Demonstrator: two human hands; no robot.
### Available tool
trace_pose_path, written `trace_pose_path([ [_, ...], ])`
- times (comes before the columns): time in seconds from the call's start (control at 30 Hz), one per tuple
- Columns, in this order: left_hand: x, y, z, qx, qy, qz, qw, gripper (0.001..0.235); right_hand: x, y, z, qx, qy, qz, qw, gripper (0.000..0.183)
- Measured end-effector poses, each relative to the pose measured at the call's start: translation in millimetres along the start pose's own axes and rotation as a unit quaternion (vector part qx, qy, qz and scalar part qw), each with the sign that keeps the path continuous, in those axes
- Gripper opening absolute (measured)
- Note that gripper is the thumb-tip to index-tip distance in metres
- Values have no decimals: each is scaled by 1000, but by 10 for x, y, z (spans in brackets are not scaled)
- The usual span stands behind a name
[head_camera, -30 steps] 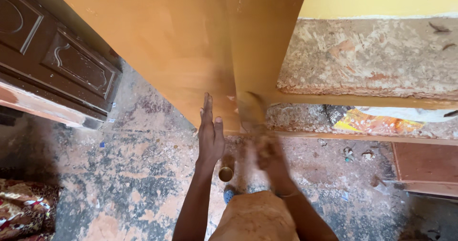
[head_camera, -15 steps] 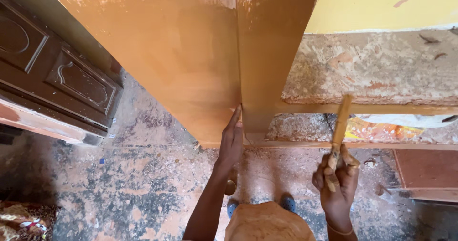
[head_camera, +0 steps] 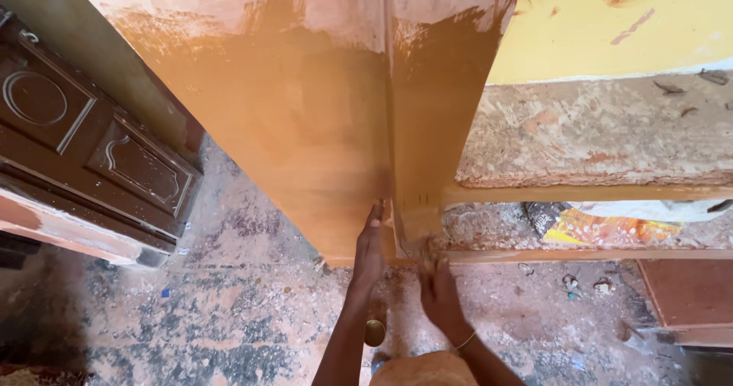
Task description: The person paints a wall corner and adjacent ledge with mustard-yellow paint using a brush. They repeatedly dip the brush into a small container and apply paint in vertical strokes along the corner and horizontal strokes on the ledge.
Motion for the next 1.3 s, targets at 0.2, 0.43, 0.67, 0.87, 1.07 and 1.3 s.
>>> trace_pose_path([
  [0.2, -20, 13, 47, 6, -5, 6, 1000, 63, 689, -571, -828, -51, -41, 82, 995, 49],
  [0.43, -24, -38, 143, 42, -4, 38, 998, 65, 467, -195, -816, -378, -343, 207, 835, 75],
  [0.67, -94, -118, 136, 44, -8, 58, 997, 65, -484, 1422, 454, -489, -74, 129, 859, 43],
  [0.87, -96, -122, 153, 53, -9, 55, 997, 63, -876, 2406, 1454, -475, 36, 10, 879, 58],
  [1.07, -83, -92, 121, 98, -35, 48, 993, 62, -1051, 1563, 1183, -359, -70, 87, 927, 63],
  [1.3, 50, 266, 155, 77, 25, -23, 996, 67, -15, -171, -81, -186, -66, 105, 975, 47],
])
Point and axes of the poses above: each hand's wrist, its own x-axis away from the middle knuckle, its own y-axis out of the back of the hand, z = x × y, the point moved 3 cm from there along -x, towards the middle knuckle, and after that the axes turned 12 degrees about x, right-handed, at the moved point
